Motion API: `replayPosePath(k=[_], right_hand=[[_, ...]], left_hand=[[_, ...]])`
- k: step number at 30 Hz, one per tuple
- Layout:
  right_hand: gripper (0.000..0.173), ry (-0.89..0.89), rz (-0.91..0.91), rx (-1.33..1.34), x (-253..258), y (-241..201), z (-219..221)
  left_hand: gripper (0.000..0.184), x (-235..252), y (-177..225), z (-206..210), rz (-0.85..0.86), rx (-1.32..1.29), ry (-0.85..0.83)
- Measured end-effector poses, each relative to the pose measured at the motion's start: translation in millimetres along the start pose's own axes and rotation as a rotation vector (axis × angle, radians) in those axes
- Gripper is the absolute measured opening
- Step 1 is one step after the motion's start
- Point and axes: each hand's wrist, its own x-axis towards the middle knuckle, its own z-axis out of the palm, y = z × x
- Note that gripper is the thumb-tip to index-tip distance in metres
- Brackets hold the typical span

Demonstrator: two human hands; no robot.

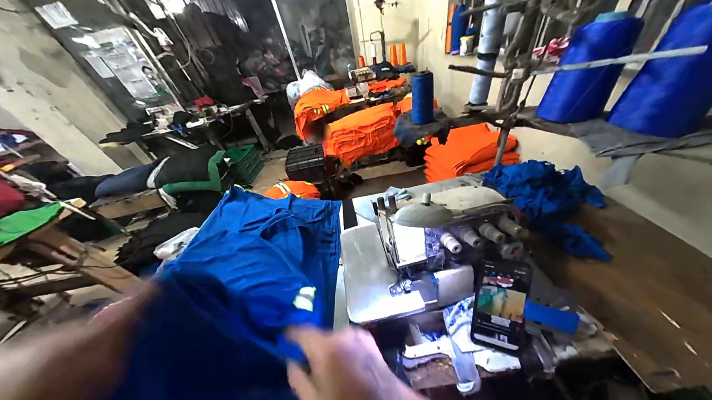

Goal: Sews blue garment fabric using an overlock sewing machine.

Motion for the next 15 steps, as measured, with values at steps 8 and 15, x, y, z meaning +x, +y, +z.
replayPosePath(k=[8, 15], right_hand=[[0.034, -0.076, 0.018, 0.407, 24, -16, -10], [0.027, 0.320, 0.037, 0.323, -93, 149, 18]], left_hand=[[0.031, 98, 55, -68, 0.242, 0.007, 0.490], [0.039, 107, 219, 137, 0.407, -0.334, 0.174]])
